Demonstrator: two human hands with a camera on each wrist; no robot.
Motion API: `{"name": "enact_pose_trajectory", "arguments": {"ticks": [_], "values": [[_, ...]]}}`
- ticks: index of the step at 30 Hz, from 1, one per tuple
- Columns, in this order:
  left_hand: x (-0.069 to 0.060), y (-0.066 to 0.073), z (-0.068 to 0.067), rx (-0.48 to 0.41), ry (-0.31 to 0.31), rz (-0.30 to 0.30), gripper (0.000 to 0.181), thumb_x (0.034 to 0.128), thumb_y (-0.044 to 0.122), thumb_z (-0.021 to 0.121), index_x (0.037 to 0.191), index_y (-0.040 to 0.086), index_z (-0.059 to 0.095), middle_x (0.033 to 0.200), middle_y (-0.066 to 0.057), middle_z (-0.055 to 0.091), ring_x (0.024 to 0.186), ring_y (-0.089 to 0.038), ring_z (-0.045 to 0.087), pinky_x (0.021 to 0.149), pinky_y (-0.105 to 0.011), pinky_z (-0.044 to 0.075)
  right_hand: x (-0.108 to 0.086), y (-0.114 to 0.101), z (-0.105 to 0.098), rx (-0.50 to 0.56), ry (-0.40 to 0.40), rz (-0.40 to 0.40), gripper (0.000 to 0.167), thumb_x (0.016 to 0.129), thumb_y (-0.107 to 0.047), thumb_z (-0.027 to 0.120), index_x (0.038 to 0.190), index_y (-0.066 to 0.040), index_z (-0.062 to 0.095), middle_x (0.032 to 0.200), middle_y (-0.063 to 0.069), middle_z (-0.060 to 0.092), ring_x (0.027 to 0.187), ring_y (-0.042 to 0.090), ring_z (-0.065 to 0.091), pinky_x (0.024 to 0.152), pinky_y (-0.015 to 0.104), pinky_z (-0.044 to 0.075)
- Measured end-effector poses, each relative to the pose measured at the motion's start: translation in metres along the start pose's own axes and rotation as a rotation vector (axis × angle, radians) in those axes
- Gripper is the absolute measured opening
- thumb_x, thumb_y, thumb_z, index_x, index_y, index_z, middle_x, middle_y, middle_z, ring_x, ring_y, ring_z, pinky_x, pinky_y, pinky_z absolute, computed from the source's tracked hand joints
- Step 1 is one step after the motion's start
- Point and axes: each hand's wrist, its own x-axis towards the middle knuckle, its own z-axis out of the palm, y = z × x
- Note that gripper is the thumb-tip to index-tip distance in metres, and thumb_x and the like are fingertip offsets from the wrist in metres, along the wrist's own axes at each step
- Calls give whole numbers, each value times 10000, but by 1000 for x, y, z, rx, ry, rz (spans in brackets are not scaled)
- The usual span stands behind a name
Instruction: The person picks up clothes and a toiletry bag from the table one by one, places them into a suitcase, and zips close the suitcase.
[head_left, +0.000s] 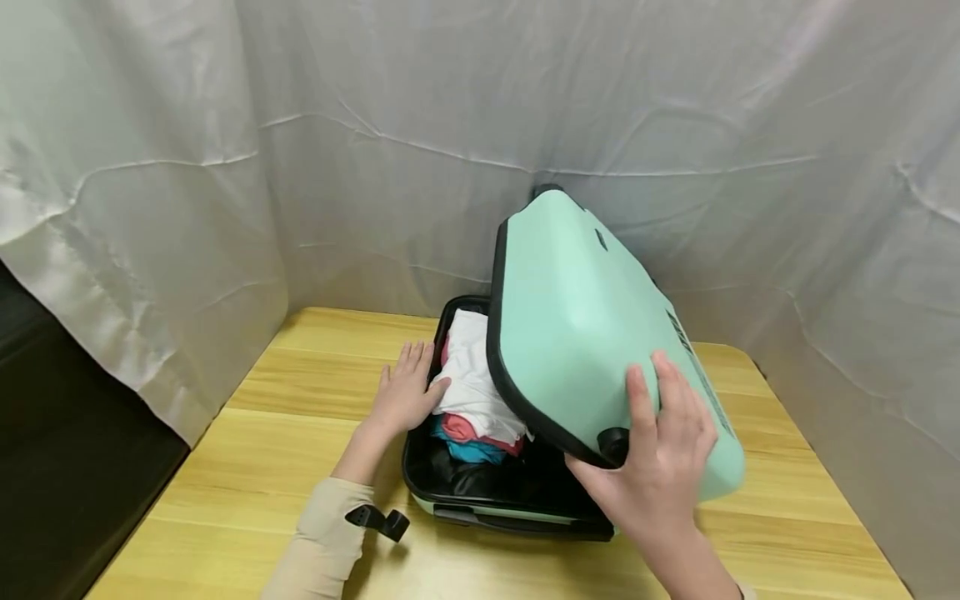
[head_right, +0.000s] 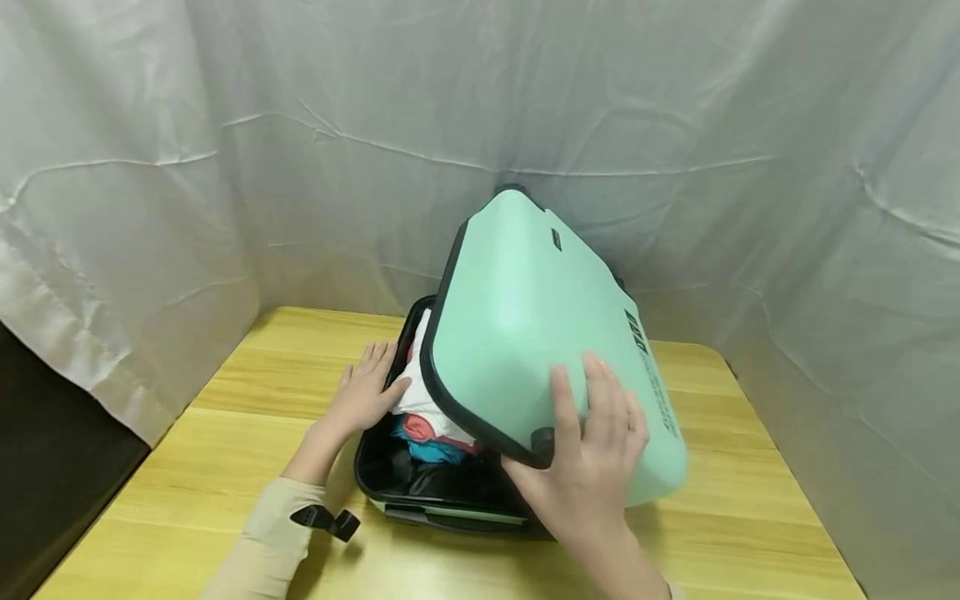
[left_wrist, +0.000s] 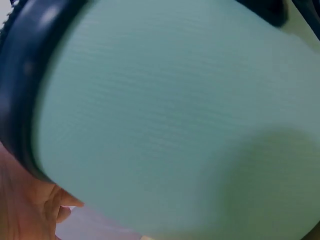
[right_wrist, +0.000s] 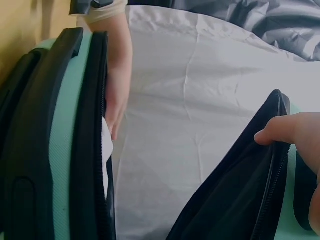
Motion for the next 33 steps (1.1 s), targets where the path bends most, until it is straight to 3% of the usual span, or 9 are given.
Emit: {"name": "enact_pose_trajectory", "arguments": {"ticks": [5,7,13,15,25,33], "values": [[-1,-4,-6,-29,14,6,678,998,477,443,1534,88,296,1593,-155,293,1525,-335,104,1168,-674,91,-4,-7,6,24,-15,-47,688,768,-436,578,1364,-96,527,1365,217,529,1246,383,500,941,603,321],[-2,-6,-9,-35,16,11,655,1003,477,435,1523,93,328,1584,-152,315,1523,-337,115,1168,-674,89,-7,-10,8,35,-28,-71,717,718,-416,632,1354,-97,540,1364,224,529,1232,397,504,926,612,316],[-5,-10,-19,-70,27,15,593,1022,462,406,1491,99,400,1567,-172,340,1518,-352,120,1157,-692,79,-14,-16,14,35,-87,-159,1093,266,-296,842,1310,-99,581,1334,238,552,1172,422,531,880,652,318],[-5,-11,-23,-87,28,9,591,1027,465,389,1488,95,404,1567,-173,337,1520,-349,113,1159,-690,67,-16,-18,16,23,-100,-184,1160,182,-304,863,1292,-104,597,1319,238,565,1158,422,540,882,650,324],[-12,-11,-49,-166,83,4,600,1037,473,350,1503,96,371,1582,-125,323,1527,-321,99,1184,-645,29,-26,-30,23,14,-178,-249,1217,139,-354,907,1300,-138,613,1328,241,572,1178,418,540,919,624,305],[-19,-6,-60,-230,112,68,625,1033,500,338,1511,99,354,1581,-115,328,1529,-300,96,1189,-638,39,-34,-40,30,11,-258,-287,1223,182,-389,941,1335,-170,597,1378,225,547,1234,398,518,954,609,297]]}}
